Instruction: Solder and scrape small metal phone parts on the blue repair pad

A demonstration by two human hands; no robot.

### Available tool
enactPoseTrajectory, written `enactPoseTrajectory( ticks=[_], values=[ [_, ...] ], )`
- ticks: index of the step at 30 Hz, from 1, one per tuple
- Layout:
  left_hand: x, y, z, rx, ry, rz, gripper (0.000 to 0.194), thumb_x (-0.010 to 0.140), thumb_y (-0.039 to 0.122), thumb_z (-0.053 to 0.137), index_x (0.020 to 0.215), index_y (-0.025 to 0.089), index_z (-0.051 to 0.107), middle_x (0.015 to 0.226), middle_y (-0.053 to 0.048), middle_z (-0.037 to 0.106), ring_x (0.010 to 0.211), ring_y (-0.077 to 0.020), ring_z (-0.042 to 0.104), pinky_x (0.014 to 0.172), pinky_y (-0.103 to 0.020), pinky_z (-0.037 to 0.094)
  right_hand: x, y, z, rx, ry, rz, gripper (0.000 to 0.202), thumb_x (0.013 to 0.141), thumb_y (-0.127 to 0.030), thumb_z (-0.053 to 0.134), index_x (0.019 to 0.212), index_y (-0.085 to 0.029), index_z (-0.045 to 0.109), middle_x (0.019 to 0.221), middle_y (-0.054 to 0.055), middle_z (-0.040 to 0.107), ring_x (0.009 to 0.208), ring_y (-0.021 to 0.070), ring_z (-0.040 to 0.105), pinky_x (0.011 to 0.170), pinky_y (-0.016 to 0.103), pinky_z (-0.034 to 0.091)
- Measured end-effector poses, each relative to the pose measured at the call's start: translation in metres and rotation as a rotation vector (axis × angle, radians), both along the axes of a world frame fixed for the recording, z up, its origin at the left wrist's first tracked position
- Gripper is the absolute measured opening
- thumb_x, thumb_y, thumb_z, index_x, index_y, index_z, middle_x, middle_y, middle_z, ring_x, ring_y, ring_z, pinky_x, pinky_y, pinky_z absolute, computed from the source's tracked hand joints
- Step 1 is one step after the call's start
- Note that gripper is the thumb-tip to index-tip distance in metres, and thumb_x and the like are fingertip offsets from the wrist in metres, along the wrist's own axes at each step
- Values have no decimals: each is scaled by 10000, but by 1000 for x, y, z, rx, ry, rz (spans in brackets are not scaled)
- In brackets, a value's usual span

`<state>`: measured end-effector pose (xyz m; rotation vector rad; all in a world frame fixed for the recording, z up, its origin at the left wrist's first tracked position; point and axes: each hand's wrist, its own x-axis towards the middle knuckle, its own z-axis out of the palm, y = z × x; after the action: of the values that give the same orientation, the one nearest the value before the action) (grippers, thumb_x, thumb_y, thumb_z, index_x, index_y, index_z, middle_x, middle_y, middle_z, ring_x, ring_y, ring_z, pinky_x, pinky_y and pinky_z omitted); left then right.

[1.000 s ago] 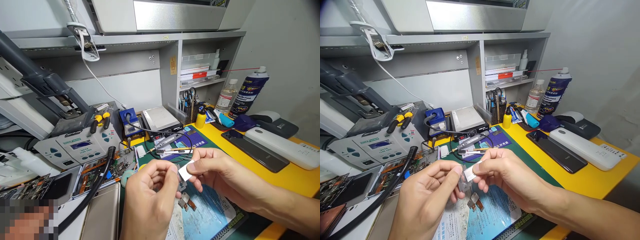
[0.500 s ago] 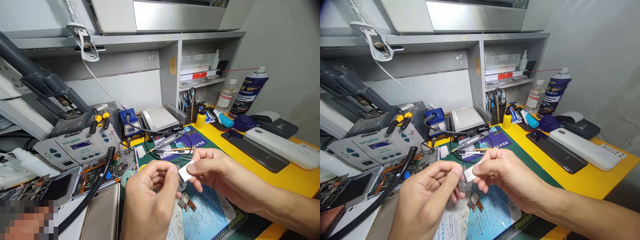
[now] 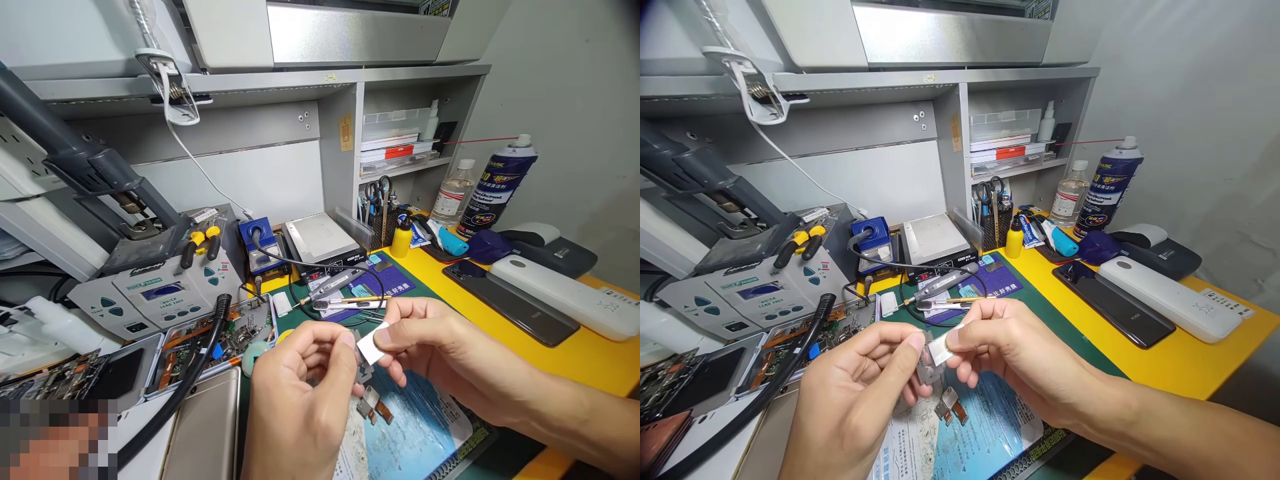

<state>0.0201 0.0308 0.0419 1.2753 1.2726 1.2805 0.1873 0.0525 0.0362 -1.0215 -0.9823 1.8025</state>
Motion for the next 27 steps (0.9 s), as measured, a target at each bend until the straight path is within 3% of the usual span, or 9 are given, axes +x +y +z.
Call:
enactPoseTrajectory(
  ticks=[27],
  values=[
    [1, -1, -1, -21, -37, 14, 194, 792, 334, 688, 707, 160, 704, 592, -6, 663, 482, -100, 574, 470, -169, 525, 0, 0, -1, 14, 4, 6, 201, 783, -184, 746, 680, -163, 575, 660, 22, 673, 555, 107, 566, 562, 228, 450]
  ],
)
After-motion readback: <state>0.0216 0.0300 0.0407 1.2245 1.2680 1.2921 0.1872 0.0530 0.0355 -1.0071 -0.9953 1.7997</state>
